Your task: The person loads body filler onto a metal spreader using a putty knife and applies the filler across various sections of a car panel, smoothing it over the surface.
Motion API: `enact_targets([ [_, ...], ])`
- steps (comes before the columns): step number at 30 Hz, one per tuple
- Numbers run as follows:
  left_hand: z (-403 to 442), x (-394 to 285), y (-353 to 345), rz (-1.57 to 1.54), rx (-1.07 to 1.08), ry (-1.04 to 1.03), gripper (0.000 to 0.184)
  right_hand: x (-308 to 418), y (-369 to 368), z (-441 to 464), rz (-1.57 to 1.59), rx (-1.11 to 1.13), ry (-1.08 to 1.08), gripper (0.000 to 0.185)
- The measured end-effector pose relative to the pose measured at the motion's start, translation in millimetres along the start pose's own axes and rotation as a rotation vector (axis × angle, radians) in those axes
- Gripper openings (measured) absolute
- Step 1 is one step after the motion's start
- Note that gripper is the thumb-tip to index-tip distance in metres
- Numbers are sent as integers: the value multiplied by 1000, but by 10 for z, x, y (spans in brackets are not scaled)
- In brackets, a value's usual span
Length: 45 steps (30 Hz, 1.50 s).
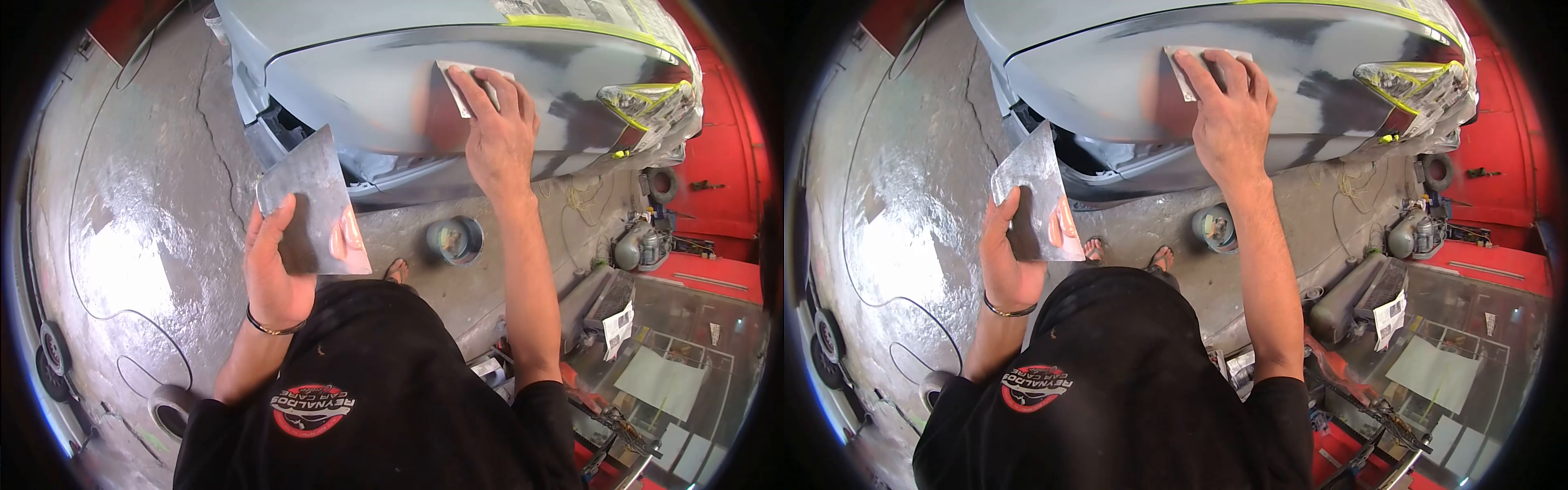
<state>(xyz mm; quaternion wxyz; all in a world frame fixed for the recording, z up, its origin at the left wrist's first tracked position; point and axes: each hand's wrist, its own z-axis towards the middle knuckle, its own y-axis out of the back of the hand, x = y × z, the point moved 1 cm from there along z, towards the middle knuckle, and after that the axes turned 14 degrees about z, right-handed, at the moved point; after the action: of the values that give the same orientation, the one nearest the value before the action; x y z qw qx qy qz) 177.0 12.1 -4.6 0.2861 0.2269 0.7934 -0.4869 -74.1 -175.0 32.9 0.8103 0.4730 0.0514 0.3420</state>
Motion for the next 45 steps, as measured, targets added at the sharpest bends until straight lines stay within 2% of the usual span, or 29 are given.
enact_targets([
  [2, -10, 18, 42, 5, 21, 11, 36, 31, -26, -155, 24, 14, -6, 69],
  [6, -6, 42, 78, -19, -19, 2, 35, 183, -294, -1097, 56, 2, -30, 71],
  [9, 10, 17, 71, 14, -14, -29, 34, 295, -344, -1510, 122, 84, -59, 75],
  [14, 30, 18, 37, 12, 1, -41, 34, 391, -7, -868, 51, 9, -40, 73],
  [18, 8, 9, -44, 15, 45, -39, 30, 174, 245, -265, 29, -70, -60, 73],
  [21, -67, 25, -86, -12, 1, -25, 30, -201, 446, -184, 43, -129, -145, 74],
  [25, -89, 54, -17, -9, -25, -14, 35, -718, 500, -220, 10, -138, -127, 76],
  [28, -93, 70, -25, 30, -33, -2, 37, -854, 449, -101, -1, -127, -15, 71],
  [31, -102, 86, -73, 37, -60, 13, 37, -796, 376, -10, -47, -150, 2, 67],
  [35, -68, 87, -106, 51, -57, -13, 34, -739, 472, -84, -32, 15, -65, 63],
  [41, -6, 175, -172, 61, -9, 12, 31, -625, 508, 54, -26, -13, -12, 62],
  [44, -19, 231, -255, 57, 15, 43, 32, -490, 672, -142, 53, 50, -75, 64],
  [45, -11, 255, -293, 56, 22, 56, 32, -419, 754, -286, 184, 31, -157, 63],
])
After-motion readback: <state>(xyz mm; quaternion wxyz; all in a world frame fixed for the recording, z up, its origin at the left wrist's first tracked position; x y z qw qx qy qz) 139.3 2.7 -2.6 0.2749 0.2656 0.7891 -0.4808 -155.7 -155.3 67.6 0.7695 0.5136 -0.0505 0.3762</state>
